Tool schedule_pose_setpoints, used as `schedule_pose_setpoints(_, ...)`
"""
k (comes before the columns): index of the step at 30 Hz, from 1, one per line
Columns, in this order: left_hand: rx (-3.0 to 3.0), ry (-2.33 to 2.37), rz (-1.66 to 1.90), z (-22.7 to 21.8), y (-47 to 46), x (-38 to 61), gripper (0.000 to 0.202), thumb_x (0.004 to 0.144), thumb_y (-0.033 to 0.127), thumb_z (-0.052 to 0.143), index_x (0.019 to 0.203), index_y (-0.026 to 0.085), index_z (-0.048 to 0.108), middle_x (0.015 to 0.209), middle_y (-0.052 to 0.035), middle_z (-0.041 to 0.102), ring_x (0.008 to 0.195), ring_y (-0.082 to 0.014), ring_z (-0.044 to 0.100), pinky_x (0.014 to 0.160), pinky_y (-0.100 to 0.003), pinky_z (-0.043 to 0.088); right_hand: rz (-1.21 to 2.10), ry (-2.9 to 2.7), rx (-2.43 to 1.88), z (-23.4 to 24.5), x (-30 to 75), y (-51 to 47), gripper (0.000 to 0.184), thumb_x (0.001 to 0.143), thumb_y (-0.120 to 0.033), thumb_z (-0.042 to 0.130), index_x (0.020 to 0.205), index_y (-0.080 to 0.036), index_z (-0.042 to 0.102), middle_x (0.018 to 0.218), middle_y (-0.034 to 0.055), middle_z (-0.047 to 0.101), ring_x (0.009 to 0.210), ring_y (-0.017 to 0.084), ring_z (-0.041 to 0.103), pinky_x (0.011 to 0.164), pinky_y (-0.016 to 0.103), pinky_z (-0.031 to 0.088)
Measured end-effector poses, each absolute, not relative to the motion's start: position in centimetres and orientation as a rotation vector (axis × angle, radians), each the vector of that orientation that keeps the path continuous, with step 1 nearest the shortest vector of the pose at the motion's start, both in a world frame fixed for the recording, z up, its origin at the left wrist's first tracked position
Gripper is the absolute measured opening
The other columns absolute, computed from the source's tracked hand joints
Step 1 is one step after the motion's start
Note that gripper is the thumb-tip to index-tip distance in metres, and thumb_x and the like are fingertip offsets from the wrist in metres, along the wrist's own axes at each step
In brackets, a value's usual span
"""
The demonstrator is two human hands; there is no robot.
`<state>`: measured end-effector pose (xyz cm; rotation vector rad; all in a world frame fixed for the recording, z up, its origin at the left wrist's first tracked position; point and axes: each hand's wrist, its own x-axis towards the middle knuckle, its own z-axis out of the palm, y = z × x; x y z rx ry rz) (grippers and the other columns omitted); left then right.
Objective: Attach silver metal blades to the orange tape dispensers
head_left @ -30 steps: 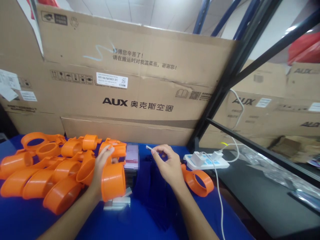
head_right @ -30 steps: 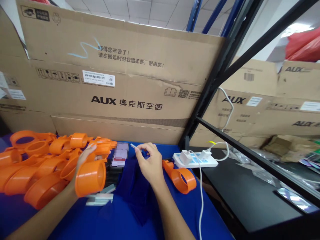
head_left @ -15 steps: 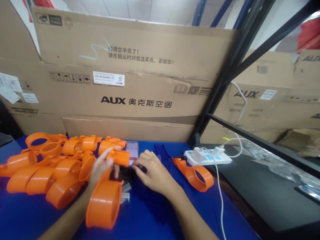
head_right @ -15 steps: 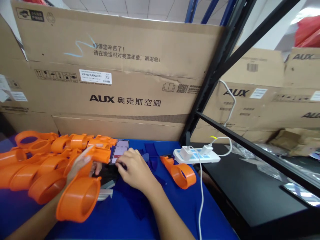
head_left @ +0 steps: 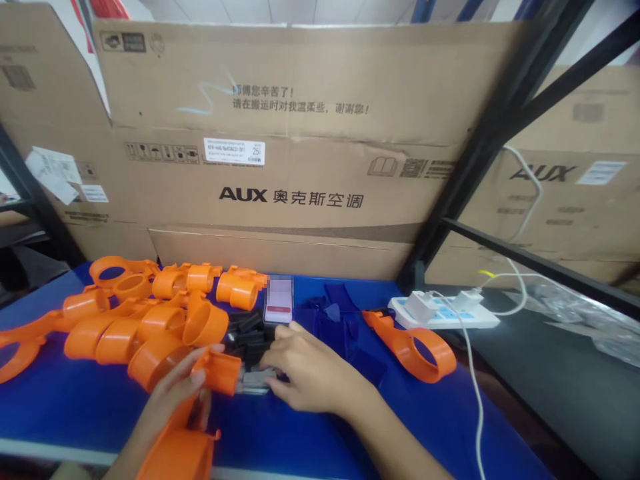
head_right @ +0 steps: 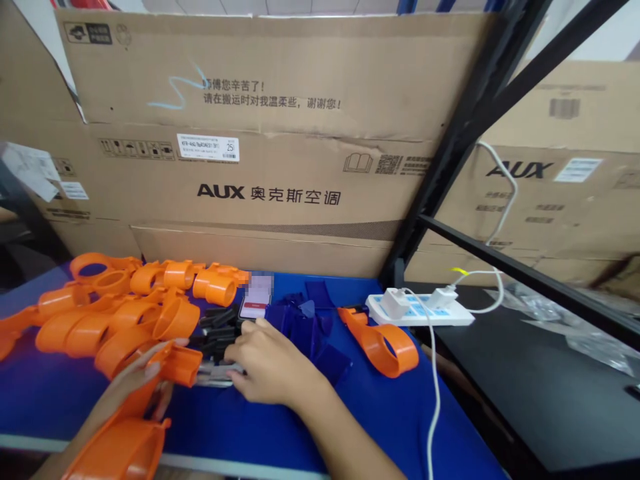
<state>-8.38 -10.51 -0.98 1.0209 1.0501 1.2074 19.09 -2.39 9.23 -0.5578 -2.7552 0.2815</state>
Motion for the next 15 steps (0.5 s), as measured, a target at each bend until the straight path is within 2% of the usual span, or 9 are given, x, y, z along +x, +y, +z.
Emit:
schedule_pose_setpoints(2, 1.003, 1.096, 1.255, -0.2, -10.7, -6.9, 0.072, 0.085, 0.057, 0.070, 0.144, 0.017, 0.057, 0.051, -0.0014, 0.065, 0.041, -0.0195, 0.059, 0.046, -0.027, 0.043, 0.389, -2.701, -0.564, 9.9, 19.4, -2.4, 0.010, 0.092, -0.021, 0.063, 0.090, -0.021, 0.073, 0.080, 0.0017, 0.071, 0.083, 0.020, 0.060, 0.084, 0.035, 0.042)
schedule_pose_setpoints(4, 0.983, 1.147, 1.271, 0.8, -10.8, -5.5, 0.076, 0.084, 0.056, 0.072, 0.147, 0.017, 0.055, 0.052, -0.0011, 0.065, 0.043, -0.0185, 0.058, 0.049, -0.027, 0.044, 0.484, -2.599, -0.587, 10.6, 19.7, -2.6, 0.016, 0.095, -0.026, 0.063, 0.107, -0.022, 0.073, 0.087, 0.0023, 0.072, 0.085, 0.019, 0.062, 0.087, 0.036, 0.044)
schedule_pose_setpoints(6, 0.960, 1.166, 1.275, 2.0, -10.8, -4.3, 0.082, 0.084, 0.055, 0.073, 0.152, 0.018, 0.049, 0.054, -0.0005, 0.064, 0.046, -0.0179, 0.057, 0.051, -0.027, 0.045, 0.550, -2.495, -0.610, 11.0, 19.8, -2.8, 0.034, 0.093, -0.035, 0.068, 0.126, -0.023, 0.067, 0.097, 0.0036, 0.073, 0.092, 0.021, 0.065, 0.090, 0.037, 0.045)
schedule_pose_setpoints(8, 0.951, 1.138, 1.271, 3.1, -10.7, -3.3, 0.086, 0.084, 0.054, 0.074, 0.157, 0.020, 0.043, 0.057, 0.0001, 0.064, 0.049, -0.0176, 0.055, 0.053, -0.029, 0.048, 0.586, -2.435, -0.623, 11.0, 19.7, -2.9, 0.047, 0.089, -0.042, 0.074, 0.132, -0.025, 0.064, 0.102, 0.0044, 0.073, 0.097, 0.022, 0.065, 0.091, 0.037, 0.047)
schedule_pose_setpoints(9, 0.960, 1.110, 1.266, 3.6, -10.6, -2.8, 0.086, 0.084, 0.053, 0.074, 0.158, 0.022, 0.041, 0.058, 0.0002, 0.063, 0.050, -0.0176, 0.055, 0.054, -0.030, 0.049, 0.604, -2.426, -0.625, 10.9, 19.6, -2.9, 0.044, 0.089, -0.042, 0.074, 0.129, -0.025, 0.066, 0.102, 0.0040, 0.074, 0.096, 0.022, 0.066, 0.088, 0.036, 0.048)
schedule_pose_setpoints(12, 1.032, 1.023, 1.270, 4.6, -9.7, -1.6, 0.081, 0.086, 0.050, 0.073, 0.157, 0.027, 0.043, 0.061, -0.0003, 0.063, 0.054, -0.0194, 0.058, 0.059, -0.033, 0.053, 0.691, -2.409, -0.652, 10.6, 19.1, -2.9, 0.019, 0.095, -0.036, 0.065, 0.106, -0.022, 0.073, 0.084, 0.0002, 0.072, 0.075, 0.016, 0.065, 0.071, 0.028, 0.048)
schedule_pose_setpoints(15, 1.121, 0.945, 1.287, 5.4, -9.1, -1.0, 0.074, 0.090, 0.046, 0.071, 0.157, 0.032, 0.043, 0.079, -0.0048, 0.070, 0.074, -0.0240, 0.067, 0.076, -0.039, 0.057, 0.666, -2.308, -0.744, 10.3, 18.9, -2.7, 0.016, 0.096, -0.032, 0.062, 0.093, -0.021, 0.072, 0.070, -0.0022, 0.070, 0.062, 0.013, 0.062, 0.063, 0.025, 0.045)
